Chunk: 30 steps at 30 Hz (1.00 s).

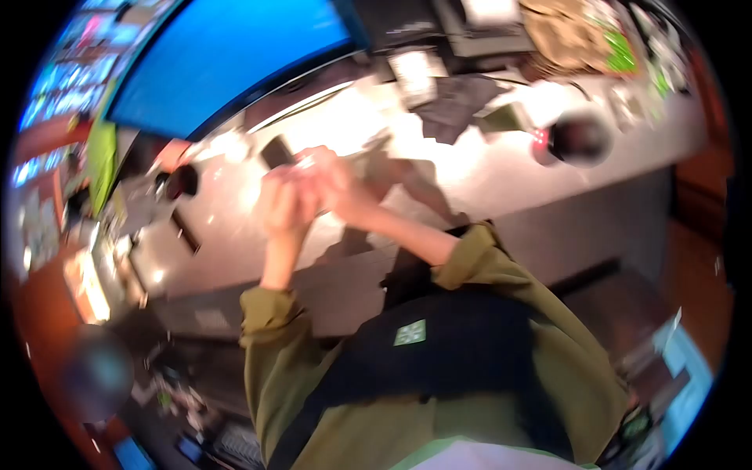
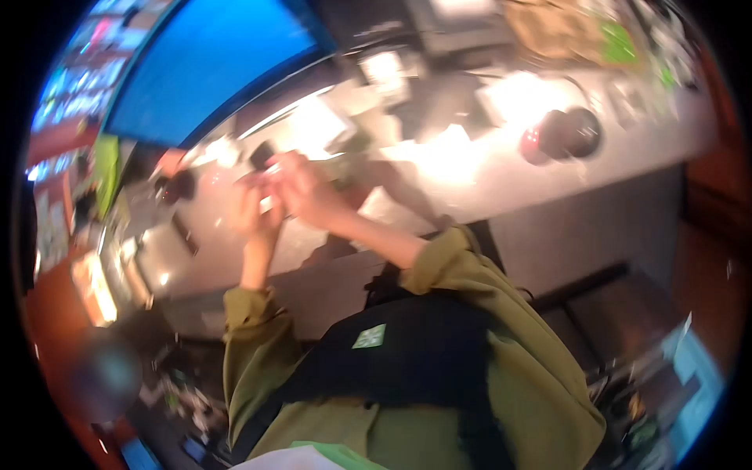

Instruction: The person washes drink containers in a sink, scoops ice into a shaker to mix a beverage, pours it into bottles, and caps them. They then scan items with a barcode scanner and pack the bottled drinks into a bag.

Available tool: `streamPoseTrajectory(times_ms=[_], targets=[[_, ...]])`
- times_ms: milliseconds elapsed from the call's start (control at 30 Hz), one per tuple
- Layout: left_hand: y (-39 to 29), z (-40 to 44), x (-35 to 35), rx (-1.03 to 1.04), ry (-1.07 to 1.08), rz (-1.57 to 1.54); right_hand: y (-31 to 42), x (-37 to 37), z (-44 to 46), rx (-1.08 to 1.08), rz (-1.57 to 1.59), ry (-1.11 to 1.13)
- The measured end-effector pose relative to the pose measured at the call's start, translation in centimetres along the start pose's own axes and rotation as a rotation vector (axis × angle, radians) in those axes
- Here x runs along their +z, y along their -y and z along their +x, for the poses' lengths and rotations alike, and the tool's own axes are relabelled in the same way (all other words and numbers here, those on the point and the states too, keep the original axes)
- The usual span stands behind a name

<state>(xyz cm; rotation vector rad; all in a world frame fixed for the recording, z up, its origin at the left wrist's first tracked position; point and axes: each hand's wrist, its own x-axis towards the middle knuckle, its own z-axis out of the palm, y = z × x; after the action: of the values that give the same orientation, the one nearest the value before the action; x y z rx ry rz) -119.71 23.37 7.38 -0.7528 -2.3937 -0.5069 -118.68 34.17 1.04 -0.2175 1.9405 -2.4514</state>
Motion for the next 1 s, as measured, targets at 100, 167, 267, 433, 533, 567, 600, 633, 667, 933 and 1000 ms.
streamPoseTrajectory(times_ms=[100, 167, 267, 433, 533, 567, 600, 633, 667, 933, 1000], targets=[[-0.1, 0.7, 0.2, 0.074, 0.035, 0.033, -0.6, 0.1, 0.4, -0.216, -0.219, -0.101], [-0.3, 1.0, 0.2, 0.129, 0.134, 0.102, 0.5, -0.5, -0.2, -0.149, -0.143, -0.099], [-0.2, 1.2, -0.1, 0.116, 0.17, 0.106, -0.4, -0.3, -0.3, -0.124, -0.097, -0.129], [-1.2, 0.0, -1.2, 0.024, 0.209, 0.131, 2.8, -6.2, -6.0, -0.064, -0.21, 0.02], [-6.1, 1.2, -2.4, 0.023, 0.088, 0.273, 2.6, -13.1, -12.5, 0.103, -0.21, 0.109], [-8.5, 1.0, -2.2, 0.037, 0.026, 0.207, 2.1, -15.6, -14.9, 0.193, -0.178, 0.135], [-11.4, 0.6, -1.3, 0.041, 0.084, 0.128, 0.5, -17.9, -17.4, 0.234, -0.265, 0.136], [-14.9, -0.1, -0.3, 0.036, 0.145, 0.057, -1.4, -20.4, -20.0, 0.279, -0.35, 0.149], [-19.1, -0.7, 1.3, -0.015, 0.315, -0.107, -2.4, -23.1, -22.6, 0.326, -0.421, 0.139], [-43.9, -11.0, 30.5, -0.115, 0.926, -0.715, -10.2, -41.6, -44.2, 0.579, -0.633, -0.317], [-43.7, -12.5, 39.1, -0.09, 0.761, -0.437, -9.7, -45.3, -49.2, 0.615, -0.658, -0.348]])
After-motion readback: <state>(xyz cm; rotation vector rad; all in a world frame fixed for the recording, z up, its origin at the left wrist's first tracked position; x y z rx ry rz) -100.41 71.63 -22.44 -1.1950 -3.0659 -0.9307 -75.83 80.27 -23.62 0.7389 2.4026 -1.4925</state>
